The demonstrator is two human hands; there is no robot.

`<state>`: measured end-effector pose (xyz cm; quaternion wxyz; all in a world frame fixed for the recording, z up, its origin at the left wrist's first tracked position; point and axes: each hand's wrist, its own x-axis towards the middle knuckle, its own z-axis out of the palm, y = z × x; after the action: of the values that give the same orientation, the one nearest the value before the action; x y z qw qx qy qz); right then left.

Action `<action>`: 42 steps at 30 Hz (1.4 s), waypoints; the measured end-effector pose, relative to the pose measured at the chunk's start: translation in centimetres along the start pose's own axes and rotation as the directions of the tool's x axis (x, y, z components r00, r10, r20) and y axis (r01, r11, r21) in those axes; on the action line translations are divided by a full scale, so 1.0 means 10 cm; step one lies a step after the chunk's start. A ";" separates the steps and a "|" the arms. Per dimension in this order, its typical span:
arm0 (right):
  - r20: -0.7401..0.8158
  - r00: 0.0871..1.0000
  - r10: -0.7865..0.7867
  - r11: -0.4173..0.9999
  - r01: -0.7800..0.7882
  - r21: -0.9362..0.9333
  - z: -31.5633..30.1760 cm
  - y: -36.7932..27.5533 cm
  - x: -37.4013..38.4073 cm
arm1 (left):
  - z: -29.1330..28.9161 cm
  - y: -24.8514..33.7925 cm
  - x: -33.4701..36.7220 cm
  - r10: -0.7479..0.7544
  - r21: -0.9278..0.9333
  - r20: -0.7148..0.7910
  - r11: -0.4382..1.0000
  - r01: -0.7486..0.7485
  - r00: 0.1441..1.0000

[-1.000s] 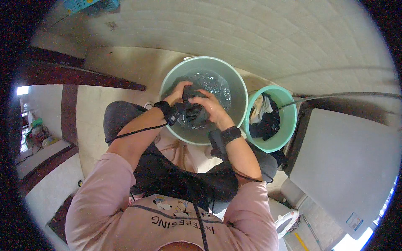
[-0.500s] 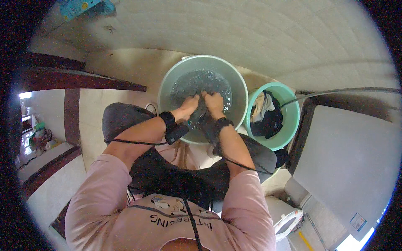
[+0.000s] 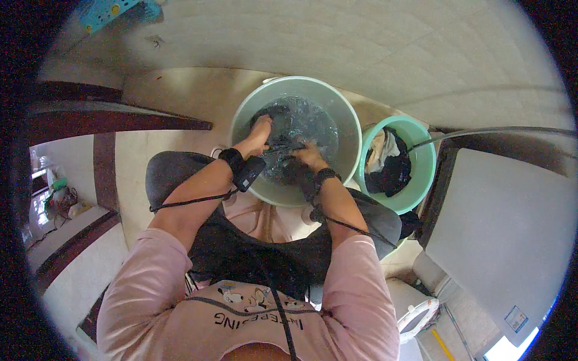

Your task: The person hand-washes a white cloth and a dark garment in a bucket of soapy water by rubbing and squeezing the fabric.

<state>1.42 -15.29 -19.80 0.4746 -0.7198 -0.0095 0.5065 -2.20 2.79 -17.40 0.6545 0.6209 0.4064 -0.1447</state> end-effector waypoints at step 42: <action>-0.157 0.968 -0.195 0.819 0.073 -0.569 0.04 0.13 0.02 | 0.11 0.10 -0.06 0.348 0.059 -0.150 0.937 -0.343 0.925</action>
<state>0.65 -15.65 -20.85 0.2762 -0.8733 -0.1583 0.3688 -1.50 1.74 -16.45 0.6256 0.7025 0.3390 0.0163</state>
